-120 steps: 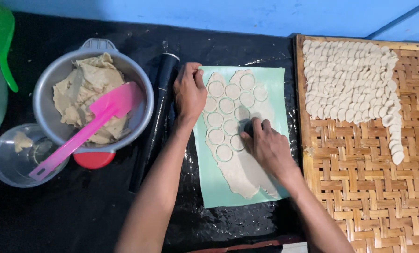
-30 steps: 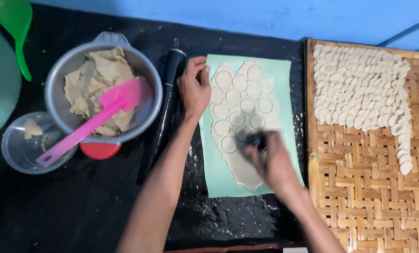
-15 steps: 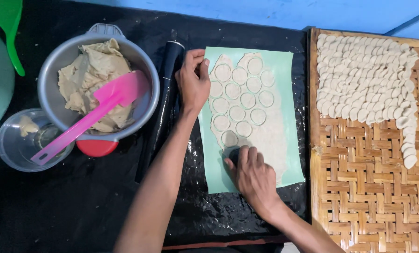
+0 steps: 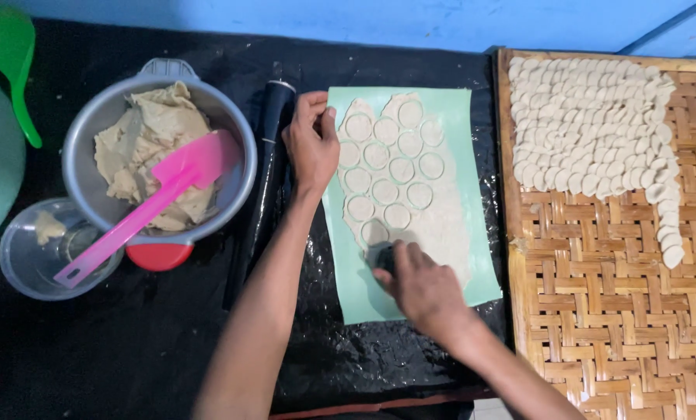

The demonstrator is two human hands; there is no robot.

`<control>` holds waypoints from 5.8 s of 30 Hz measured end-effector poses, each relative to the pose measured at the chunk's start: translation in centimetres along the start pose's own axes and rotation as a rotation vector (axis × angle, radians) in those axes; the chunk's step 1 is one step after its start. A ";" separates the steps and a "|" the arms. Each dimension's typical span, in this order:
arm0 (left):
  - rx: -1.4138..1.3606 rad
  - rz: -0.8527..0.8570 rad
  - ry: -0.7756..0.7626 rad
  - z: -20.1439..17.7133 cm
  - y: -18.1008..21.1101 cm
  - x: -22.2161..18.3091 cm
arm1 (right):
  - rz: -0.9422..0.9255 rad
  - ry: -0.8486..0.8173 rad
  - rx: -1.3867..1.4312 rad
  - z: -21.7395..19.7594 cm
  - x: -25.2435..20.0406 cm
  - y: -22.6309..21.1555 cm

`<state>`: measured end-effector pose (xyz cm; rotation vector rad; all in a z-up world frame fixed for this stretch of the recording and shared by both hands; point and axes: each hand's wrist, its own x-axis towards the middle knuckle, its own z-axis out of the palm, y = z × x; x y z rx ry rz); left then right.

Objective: Rolling out dough, cutting small circular pieces with a tool, and transferring them to a drying tray.

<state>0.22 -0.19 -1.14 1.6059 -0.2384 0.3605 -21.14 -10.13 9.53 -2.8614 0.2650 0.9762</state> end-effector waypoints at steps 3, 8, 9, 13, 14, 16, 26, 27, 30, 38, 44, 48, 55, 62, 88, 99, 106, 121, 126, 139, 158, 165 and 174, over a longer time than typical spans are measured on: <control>0.017 0.012 -0.006 0.1 -0.2 0.1 | 0.180 0.055 0.288 -3.2 -1.6 1.0; 0.021 0.000 -0.009 0.1 0.0 0.2 | -0.049 0.509 0.141 -0.4 -0.7 3.2; 0.024 -0.009 -0.012 0.0 0.2 0.2 | -0.070 0.519 0.120 -0.3 -0.4 3.2; 0.038 -0.016 -0.007 0.0 0.1 0.4 | -0.125 0.588 0.040 1.2 1.0 3.1; 0.036 -0.019 -0.009 -0.1 0.1 0.4 | -0.026 0.522 -0.032 1.4 1.2 2.7; 0.034 -0.027 -0.017 0.0 0.1 0.3 | 0.077 0.449 -0.102 1.8 1.7 2.5; 0.052 0.003 -0.020 0.2 -0.6 0.0 | -0.042 0.607 -0.253 3.7 2.3 3.4; 0.055 0.009 -0.015 0.2 -0.7 0.2 | 0.004 0.704 -0.229 4.0 2.4 3.0; 0.051 -0.003 -0.024 -0.1 0.0 0.2 | -0.019 0.377 -0.138 2.5 2.5 4.1; 0.050 -0.007 -0.015 0.0 0.4 0.1 | 0.040 0.560 0.150 -1.1 1.1 5.7; 0.063 -0.010 -0.016 0.0 0.2 0.3 | 0.094 0.517 -0.035 -0.4 2.7 5.1; 0.080 -0.005 -0.022 0.1 -0.2 0.0 | 0.015 0.651 -0.117 1.2 3.5 6.0; 0.042 -0.002 -0.017 0.4 -0.7 0.0 | 0.065 0.445 -0.173 0.7 3.4 6.0; 0.078 0.039 -0.009 0.0 -0.4 0.1 | 0.061 0.244 0.124 -2.7 1.7 6.4; 0.097 0.003 -0.029 0.0 0.4 0.1 | 0.002 0.676 -0.006 -2.0 4.9 9.0; 0.025 -0.064 -0.043 -0.2 1.4 0.3 | -0.238 -0.297 0.223 4.1 -7.2 6.3; -0.005 -0.077 -0.083 -0.4 0.5 0.4 | -0.215 0.123 0.342 3.1 -5.1 4.2; -0.096 -0.106 -0.127 -0.5 0.6 0.3 | -0.025 0.348 0.234 -1.7 0.0 2.9; -0.074 -0.076 -0.121 -0.5 0.0 0.4 | -0.105 0.494 0.098 0.0 2.1 3.0; -0.070 -0.077 -0.122 -0.5 0.0 0.2 | 0.000 0.486 -0.199 2.4 3.5 3.0; -0.066 -0.101 -0.149 -0.5 0.1 0.2 | -0.053 0.545 0.194 -1.5 2.7 6.6; -0.052 -0.091 -0.149 -0.4 -0.3 0.1 | 0.122 0.519 -0.059 0.1 4.9 5.0; -0.035 -0.101 -0.147 -0.4 -0.3 0.2 | 0.081 0.539 -0.030 0.4 5.0 5.2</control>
